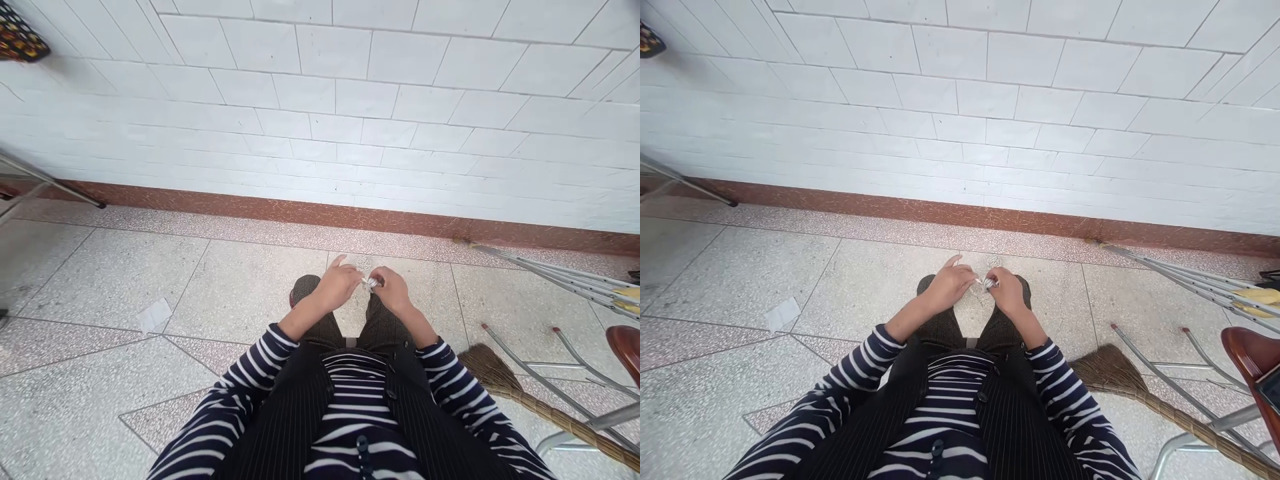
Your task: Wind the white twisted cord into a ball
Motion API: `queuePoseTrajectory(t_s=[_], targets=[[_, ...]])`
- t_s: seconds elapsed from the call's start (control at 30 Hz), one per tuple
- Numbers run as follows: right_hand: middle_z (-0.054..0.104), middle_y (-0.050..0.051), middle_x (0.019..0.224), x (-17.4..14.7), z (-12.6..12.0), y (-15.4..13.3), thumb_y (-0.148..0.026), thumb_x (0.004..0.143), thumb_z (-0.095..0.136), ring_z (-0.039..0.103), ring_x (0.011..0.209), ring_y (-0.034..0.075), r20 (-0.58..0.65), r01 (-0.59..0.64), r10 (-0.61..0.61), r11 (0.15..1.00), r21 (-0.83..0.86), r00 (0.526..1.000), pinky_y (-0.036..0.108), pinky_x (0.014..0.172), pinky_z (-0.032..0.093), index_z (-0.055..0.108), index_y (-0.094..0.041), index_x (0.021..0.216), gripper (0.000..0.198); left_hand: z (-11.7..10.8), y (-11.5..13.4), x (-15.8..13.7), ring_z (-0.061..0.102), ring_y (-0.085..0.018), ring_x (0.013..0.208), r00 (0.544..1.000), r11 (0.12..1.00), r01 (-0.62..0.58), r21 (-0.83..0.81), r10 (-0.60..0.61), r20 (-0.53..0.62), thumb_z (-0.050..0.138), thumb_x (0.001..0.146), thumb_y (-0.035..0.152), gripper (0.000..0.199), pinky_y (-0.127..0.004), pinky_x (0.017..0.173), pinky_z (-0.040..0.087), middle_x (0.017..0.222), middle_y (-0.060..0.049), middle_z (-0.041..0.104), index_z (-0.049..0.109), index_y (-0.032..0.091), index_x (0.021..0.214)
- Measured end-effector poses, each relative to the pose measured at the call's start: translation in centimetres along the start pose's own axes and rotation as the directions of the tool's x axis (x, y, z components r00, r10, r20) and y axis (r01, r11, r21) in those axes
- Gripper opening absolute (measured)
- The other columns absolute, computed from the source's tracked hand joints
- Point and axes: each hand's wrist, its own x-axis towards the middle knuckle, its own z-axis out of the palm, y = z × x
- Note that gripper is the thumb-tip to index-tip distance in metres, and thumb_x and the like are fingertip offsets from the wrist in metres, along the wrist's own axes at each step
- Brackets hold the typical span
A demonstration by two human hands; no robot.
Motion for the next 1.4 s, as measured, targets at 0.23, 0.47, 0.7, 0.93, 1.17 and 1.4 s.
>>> queuePoseTrajectory(t_s=[0.23,0.47,0.7,0.93,1.17,1.4], targets=[[0.066,-0.002,0.069,-1.7,-2.0,-1.9,-0.015,0.051,0.078,0.060,0.068,0.016,0.445,-0.114,-0.002,0.966,0.233,0.895,0.029,0.068,0.048,0.069,-0.018,0.070,0.022,0.9,-2.3,0.9,0.066,-0.017,0.095,0.999,0.996,0.032,-0.085,-0.033,-0.015,0.048,0.099,0.019,0.024,-0.047,0.120,0.023,0.093,-0.004,0.073,0.071,0.019,0.096],[0.070,-0.001,0.082,-2.1,-3.4,-4.9,-0.025,0.057,0.088,0.063,0.070,0.015,0.254,-0.201,0.057,0.783,0.589,0.966,0.027,0.059,0.052,0.069,-0.022,0.093,0.041,3.2,-1.8,0.6,0.067,-0.016,0.092,0.970,0.899,0.239,-0.367,-0.236,0.053,0.050,0.097,0.025,0.021,-0.044,0.117,0.029,0.098,-0.001,0.076,0.070,0.020,0.093],[0.075,0.002,0.089,-0.6,-5.4,-8.0,-0.026,0.056,0.091,0.066,0.080,0.018,-0.097,0.042,0.020,0.802,0.596,0.995,0.030,0.061,0.058,0.077,-0.023,0.092,0.039,4.1,-2.4,-1.4,0.065,-0.018,0.086,0.932,0.839,0.360,-0.408,-0.307,0.191,0.046,0.097,0.029,0.032,-0.036,0.108,0.038,0.085,-0.001,0.074,0.068,0.019,0.076],[0.075,0.002,0.094,-0.9,-5.9,-10.1,-0.023,0.060,0.091,0.067,0.082,0.020,-0.153,0.168,-0.092,0.773,0.612,0.984,0.032,0.063,0.059,0.077,-0.026,0.094,0.037,4.1,-4.1,-1.2,0.067,-0.023,0.097,0.898,0.820,0.438,-0.369,-0.414,0.146,0.052,0.095,0.026,0.023,-0.042,0.112,0.033,0.099,-0.005,0.076,0.073,0.018,0.086],[0.074,0.001,0.087,-0.3,-4.6,-10.5,-0.028,0.052,0.095,0.068,0.080,0.020,0.041,-0.045,0.023,0.698,0.715,0.999,0.031,0.063,0.059,0.077,-0.026,0.089,0.041,1.1,-0.1,2.3,0.064,-0.023,0.106,0.968,0.644,0.168,-0.746,-0.252,-0.001,0.067,0.087,0.034,0.025,-0.032,0.098,0.043,0.111,-0.007,0.073,0.073,0.016,0.104],[0.074,-0.002,0.087,0.5,-5.5,-9.0,-0.022,0.047,0.095,0.065,0.070,0.013,0.044,-0.129,0.162,0.562,0.817,0.986,0.025,0.060,0.056,0.077,-0.027,0.083,0.041,-1.3,2.2,2.9,0.062,-0.016,0.082,0.944,0.481,0.154,-0.863,-0.330,-0.015,0.062,0.091,0.044,0.034,-0.027,0.082,0.044,0.082,-0.005,0.073,0.074,0.014,0.081]])
